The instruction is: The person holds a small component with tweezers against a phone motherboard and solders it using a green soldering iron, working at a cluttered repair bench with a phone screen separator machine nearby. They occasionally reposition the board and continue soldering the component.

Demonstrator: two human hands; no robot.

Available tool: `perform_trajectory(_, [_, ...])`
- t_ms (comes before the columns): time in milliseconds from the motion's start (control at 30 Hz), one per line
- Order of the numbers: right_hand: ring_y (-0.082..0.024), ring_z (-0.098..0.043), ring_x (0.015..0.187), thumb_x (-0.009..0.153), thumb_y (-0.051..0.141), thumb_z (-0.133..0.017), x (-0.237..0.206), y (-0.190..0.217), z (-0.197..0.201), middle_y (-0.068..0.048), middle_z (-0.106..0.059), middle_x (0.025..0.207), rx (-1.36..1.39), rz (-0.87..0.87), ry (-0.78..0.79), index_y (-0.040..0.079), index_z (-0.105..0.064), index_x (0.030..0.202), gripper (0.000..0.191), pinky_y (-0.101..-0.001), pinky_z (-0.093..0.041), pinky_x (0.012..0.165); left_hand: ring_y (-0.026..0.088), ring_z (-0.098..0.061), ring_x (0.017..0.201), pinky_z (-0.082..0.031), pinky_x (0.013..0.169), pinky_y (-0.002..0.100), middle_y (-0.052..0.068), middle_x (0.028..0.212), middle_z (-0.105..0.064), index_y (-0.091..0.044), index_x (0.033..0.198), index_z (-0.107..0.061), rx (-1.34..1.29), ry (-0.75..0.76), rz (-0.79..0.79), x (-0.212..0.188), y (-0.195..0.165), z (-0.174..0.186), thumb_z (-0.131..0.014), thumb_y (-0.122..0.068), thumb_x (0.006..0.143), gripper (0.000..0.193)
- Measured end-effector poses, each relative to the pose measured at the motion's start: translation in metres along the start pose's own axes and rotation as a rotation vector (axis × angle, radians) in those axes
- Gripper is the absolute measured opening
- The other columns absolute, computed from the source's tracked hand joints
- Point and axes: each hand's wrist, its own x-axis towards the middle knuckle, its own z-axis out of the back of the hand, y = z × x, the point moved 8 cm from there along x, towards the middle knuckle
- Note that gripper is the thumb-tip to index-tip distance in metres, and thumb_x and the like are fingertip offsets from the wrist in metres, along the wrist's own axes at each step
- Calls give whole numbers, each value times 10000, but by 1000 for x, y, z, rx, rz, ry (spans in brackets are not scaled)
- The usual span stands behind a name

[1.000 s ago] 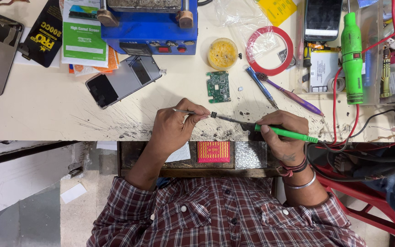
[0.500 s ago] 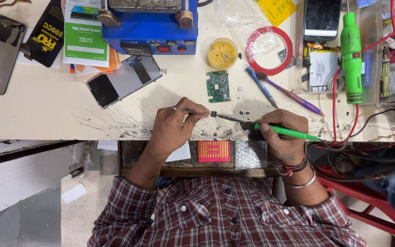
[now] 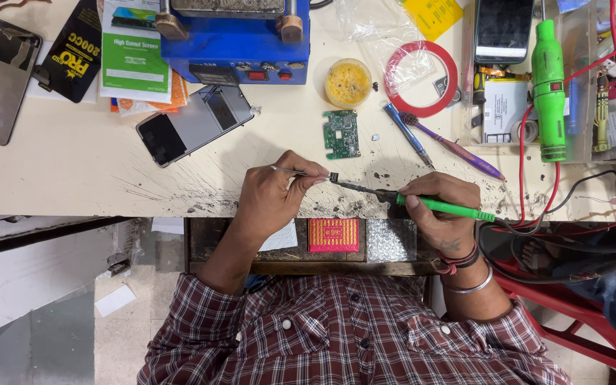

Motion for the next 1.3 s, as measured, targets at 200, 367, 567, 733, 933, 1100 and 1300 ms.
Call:
perform_trajectory(200, [-208, -737, 783, 916, 80, -715, 0, 3, -1, -133, -743, 885, -3, 9, 6, -2, -718, 904, 83, -288, -568, 721, 186, -802, 880, -634, 710, 313, 4, 974, -797, -85, 1048, -552, -16, -6, -12, 0, 0, -1, -733, -95, 968, 198])
perform_trajectory(367, [-204, -735, 764, 913, 85, -709, 1, 2, 0, -134, -742, 880, 19, 21, 8, -3, -722, 907, 90, -286, -570, 708, 184, -803, 875, -636, 711, 312, 4, 973, -798, -89, 1043, -557, -16, -8, -18, 1, -1, 0, -736, -90, 966, 195])
perform_trajectory(567, [-204, -727, 764, 908, 71, -701, -3, -2, 3, -143, -740, 885, 30, 23, -7, -12, -723, 910, 86, -289, -569, 713, 192, -803, 885, -639, 720, 315, 7, 975, -796, -88, 1048, -559, -16, -9, -17, 2, -3, 0, -739, -93, 966, 198])
perform_trajectory(733, [-203, -725, 766, 903, 57, -689, -4, -5, 5, -138, -740, 888, 37, 15, -39, -12, -718, 909, 75, -289, -567, 718, 196, -803, 868, -632, 709, 321, 8, 965, -799, -90, 1040, -571, -22, -6, -1, 3, -3, 0, -744, -102, 964, 189])
perform_trajectory(933, [-200, -723, 768, 903, 55, -700, -6, -6, 4, -135, -739, 887, 25, -6, -55, -15, -723, 915, 75, -285, -563, 723, 191, -805, 874, -633, 713, 317, 3, 967, -796, -92, 1043, -576, -28, 6, 6, 3, -1, 1, -736, -122, 971, 179])
perform_trajectory(1100, [-195, -721, 779, 908, 64, -699, -6, -8, 4, -129, -739, 891, 25, -30, -61, -16, -725, 921, 85, -283, -559, 727, 191, -801, 863, -626, 709, 321, 5, 966, -799, -85, 1035, -584, -24, 4, 10, 2, -1, 2, -729, -135, 977, 164])
perform_trajectory(1300, [-188, -714, 773, 906, 72, -694, -7, -9, 5, -125, -741, 893, 19, -37, -67, -19, -725, 925, 98, -281, -555, 723, 187, -803, 863, -631, 709, 317, 1, 968, -800, -89, 1033, -589, -22, 6, 16, 2, -1, 2, -725, -144, 981, 156])
